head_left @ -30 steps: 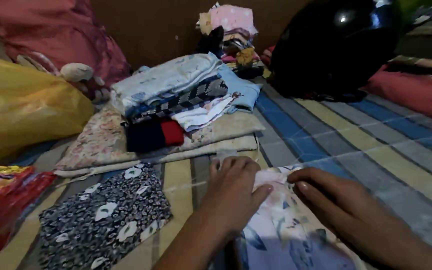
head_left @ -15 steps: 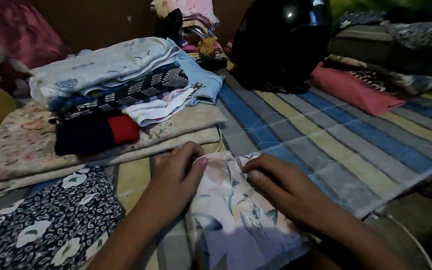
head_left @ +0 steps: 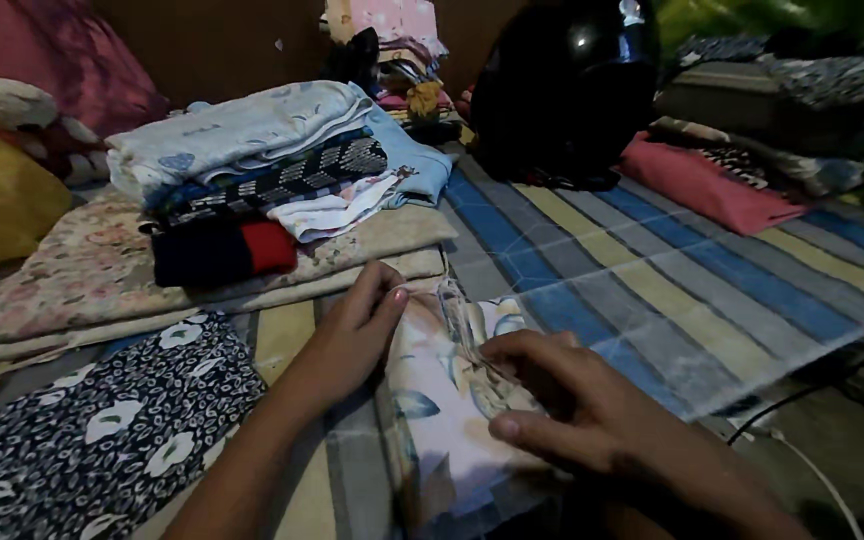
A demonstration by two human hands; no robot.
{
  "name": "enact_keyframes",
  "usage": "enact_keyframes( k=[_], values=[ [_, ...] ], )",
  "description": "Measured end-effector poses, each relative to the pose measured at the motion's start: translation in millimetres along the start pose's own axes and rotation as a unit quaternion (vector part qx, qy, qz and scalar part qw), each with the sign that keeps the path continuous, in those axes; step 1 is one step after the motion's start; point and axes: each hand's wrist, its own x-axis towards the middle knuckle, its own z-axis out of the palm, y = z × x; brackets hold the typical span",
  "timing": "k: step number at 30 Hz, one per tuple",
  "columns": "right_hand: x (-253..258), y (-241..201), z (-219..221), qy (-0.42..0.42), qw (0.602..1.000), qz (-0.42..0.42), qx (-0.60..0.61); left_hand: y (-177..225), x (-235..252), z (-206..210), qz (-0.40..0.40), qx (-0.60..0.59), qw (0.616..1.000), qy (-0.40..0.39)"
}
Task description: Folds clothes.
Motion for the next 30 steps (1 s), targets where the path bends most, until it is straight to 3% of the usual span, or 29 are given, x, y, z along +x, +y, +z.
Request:
enact_keyframes(
  k=[6, 10, 13, 17, 20, 23, 30],
  values=[
    [-5, 0, -7, -0.038, 0.985, -0.015, 0.167, 0, 2, -1, -0.024, -0.094, 0.995, 0.015],
    [-5, 10, -5, -0.001, 0.987, -0.111, 0.118, -1, 2, 2, -0.032, -0.094, 0.995, 0.010],
    [-4, 10, -3, 0.017, 0.984, -0.144, 0.101, -1, 2, 4, -0.027, 0.000, 1.000, 0.012],
    [-6, 8, 6, 0.097, 0.982, -0.159, -0.031, -3, 0, 11, 0.073, 0.152, 0.985, 0.041],
    [-7, 6, 10, 0.142, 0.972, -0.180, -0.047, -5, 2, 9, 0.099, 0.159, 0.980, 0.073],
    [-8, 3, 11, 0.142, 0.973, -0.176, 0.043, -7, 4, 8, 0.067, 0.096, 0.990, 0.074],
    [-3, -11, 9, 0.068, 0.961, -0.065, 0.258, -4, 8, 3, -0.039, -0.058, 0.997, 0.031]
  ],
)
